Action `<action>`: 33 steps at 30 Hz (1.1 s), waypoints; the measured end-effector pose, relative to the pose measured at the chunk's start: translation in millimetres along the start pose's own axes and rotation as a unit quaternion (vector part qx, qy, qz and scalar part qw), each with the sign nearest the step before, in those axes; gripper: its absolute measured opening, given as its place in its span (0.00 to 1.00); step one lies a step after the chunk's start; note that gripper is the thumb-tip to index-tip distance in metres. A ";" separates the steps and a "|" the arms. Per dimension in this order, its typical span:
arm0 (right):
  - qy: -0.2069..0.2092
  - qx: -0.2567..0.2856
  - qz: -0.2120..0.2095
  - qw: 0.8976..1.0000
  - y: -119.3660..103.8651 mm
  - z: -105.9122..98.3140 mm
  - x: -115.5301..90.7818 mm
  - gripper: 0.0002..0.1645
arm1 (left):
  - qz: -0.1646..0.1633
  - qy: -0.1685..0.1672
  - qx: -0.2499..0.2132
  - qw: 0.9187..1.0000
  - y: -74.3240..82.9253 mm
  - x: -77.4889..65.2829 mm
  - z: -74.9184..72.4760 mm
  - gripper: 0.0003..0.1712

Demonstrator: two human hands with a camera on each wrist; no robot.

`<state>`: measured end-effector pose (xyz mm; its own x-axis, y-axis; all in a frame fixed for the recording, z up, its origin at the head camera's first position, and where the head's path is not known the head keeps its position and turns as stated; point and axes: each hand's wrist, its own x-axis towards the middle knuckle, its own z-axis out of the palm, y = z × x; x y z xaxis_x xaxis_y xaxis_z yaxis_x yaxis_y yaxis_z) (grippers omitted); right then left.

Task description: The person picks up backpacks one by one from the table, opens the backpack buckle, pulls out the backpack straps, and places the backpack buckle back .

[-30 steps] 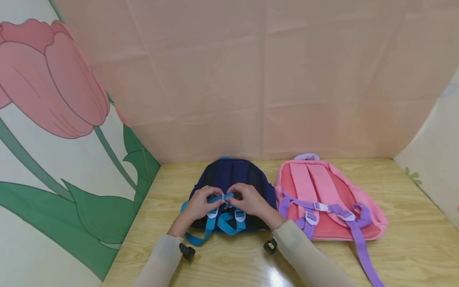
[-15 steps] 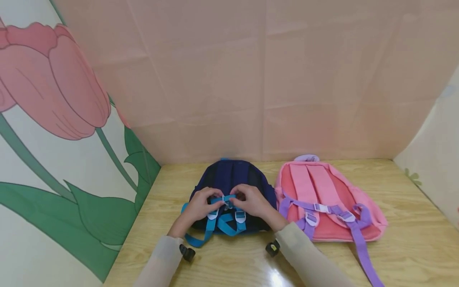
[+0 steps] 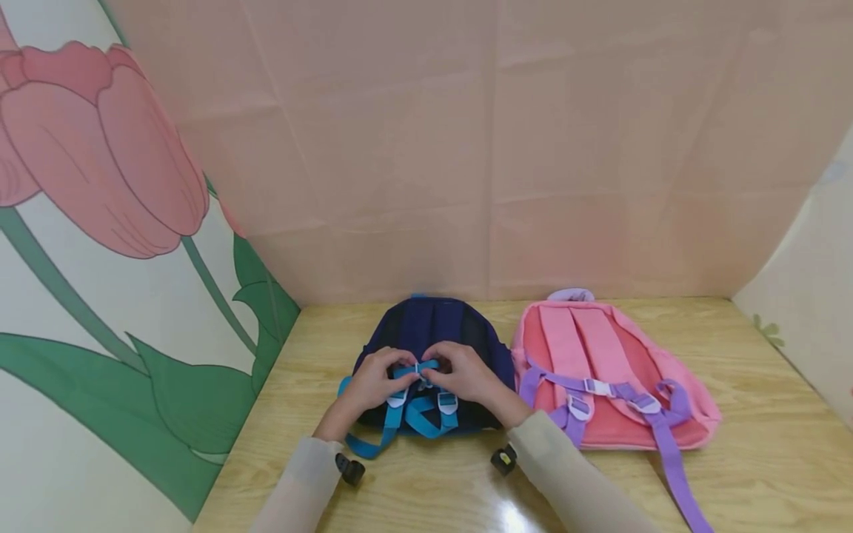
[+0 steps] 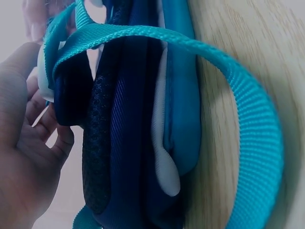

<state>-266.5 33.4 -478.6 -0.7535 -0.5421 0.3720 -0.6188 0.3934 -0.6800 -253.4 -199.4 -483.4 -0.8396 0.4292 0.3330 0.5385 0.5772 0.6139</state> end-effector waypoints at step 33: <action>-0.003 -0.018 0.002 1.000 -4.2 -2.2 1.6 0.13 | -0.003 0.003 -0.001 1.000 -1.3 -0.3 1.3 0.10</action>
<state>-265.6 32.5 -473.7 -0.7551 -0.5446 0.3649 -0.6227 0.4218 -0.6591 -253.8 -199.4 -485.2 -0.8427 0.4226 0.3336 0.5341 0.5781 0.6169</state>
